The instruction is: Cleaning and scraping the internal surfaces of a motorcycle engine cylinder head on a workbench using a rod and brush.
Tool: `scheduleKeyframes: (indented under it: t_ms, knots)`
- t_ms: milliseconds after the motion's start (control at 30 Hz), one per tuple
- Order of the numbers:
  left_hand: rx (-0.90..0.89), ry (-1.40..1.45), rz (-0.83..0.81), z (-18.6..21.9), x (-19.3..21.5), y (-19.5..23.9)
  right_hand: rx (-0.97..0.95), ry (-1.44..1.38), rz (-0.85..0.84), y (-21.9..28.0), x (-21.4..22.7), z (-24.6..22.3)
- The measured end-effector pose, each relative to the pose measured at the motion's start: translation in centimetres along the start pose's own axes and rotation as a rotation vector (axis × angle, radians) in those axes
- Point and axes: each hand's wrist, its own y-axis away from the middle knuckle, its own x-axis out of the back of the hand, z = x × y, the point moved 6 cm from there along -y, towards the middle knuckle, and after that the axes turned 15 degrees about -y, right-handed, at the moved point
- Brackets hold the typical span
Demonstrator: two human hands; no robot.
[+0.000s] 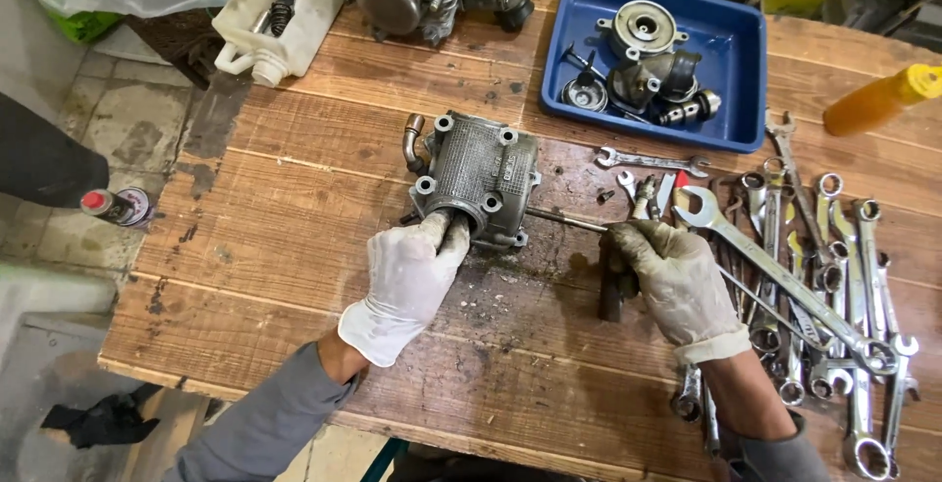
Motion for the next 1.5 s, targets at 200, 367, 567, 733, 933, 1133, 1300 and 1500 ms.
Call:
scheduleKeyframes:
  t_ms: [200,367,567,733,933,1133,1300,1500]
  knots:
    - [0.019,0.036,0.017,-0.1,-0.4,0.1,0.087,-0.182,0.057,0.5,-0.1,-1.7]
    - [0.037,0.063,0.023,-0.2,-0.5,0.3,0.071,-0.270,0.063,0.7,-0.9,-2.4]
    - [0.003,0.073,0.081,0.3,0.2,0.2,-0.011,-0.351,0.066,0.4,-0.6,-1.5]
    - [0.013,0.075,0.108,0.1,0.1,0.4,0.085,-0.355,0.058,0.2,-0.4,-2.5]
    - [-0.047,0.132,0.118,0.6,0.6,0.1,-0.036,-0.409,0.060,0.7,-1.3,-1.9]
    - [-0.059,0.113,0.145,0.0,0.0,0.6,0.019,-0.399,0.093,0.4,-0.8,-2.9]
    - [-0.082,0.137,0.143,0.3,0.1,0.4,-0.087,-0.434,0.124,1.3,-1.4,-3.7]
    - [-0.086,0.149,0.154,0.2,0.1,0.5,-0.102,-0.527,0.134,1.3,-1.7,-2.9]
